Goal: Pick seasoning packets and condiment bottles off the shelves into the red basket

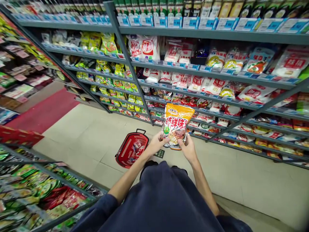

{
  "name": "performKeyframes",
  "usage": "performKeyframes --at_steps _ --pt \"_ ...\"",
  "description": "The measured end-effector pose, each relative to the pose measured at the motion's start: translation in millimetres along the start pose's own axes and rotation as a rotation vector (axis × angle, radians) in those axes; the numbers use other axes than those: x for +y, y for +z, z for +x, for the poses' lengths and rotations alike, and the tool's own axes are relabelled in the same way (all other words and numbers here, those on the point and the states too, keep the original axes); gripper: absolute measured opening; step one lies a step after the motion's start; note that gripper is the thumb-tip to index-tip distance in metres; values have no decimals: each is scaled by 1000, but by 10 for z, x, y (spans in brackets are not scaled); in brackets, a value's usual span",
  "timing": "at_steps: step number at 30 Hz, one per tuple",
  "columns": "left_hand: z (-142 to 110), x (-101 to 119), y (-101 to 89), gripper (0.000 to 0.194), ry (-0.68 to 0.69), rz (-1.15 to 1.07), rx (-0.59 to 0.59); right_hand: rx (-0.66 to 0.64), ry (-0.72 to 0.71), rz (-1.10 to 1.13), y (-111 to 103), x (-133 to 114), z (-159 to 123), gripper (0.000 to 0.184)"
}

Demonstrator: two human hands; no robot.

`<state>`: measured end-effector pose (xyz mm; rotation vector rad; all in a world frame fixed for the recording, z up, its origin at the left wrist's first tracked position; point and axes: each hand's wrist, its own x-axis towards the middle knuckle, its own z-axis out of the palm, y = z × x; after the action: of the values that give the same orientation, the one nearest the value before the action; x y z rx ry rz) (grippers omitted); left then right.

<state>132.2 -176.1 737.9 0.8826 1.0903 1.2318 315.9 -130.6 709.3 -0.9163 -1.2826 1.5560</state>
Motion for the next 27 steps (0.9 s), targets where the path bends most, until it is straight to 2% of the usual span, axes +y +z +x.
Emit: performKeyframes --at_steps 3,6,11,14,16,19,23,27 --pt "-203 -17 -301 61 -10 26 -24 -4 15 57 291 14 -168 52" --pt "-446 -38 -797 60 -59 79 -54 -25 64 87 707 103 -367 50" --pt "-876 -35 -1660 60 -94 -20 109 -101 199 85 1598 403 -742 50" --pt "-1150 -24 -1994 53 -115 -46 131 -12 243 38 2069 583 -878 50" --pt "-1309 -15 -2133 50 -143 -67 127 107 246 14 2279 641 -911 51" --pt "-1456 15 -2244 53 -158 -102 90 247 253 0 2444 623 -918 48" --pt "-1492 74 -2332 50 -122 -105 16 303 309 81 2538 540 -916 44" --pt "-1549 103 -2444 51 -122 -107 -50 334 367 205 2654 558 -910 44"
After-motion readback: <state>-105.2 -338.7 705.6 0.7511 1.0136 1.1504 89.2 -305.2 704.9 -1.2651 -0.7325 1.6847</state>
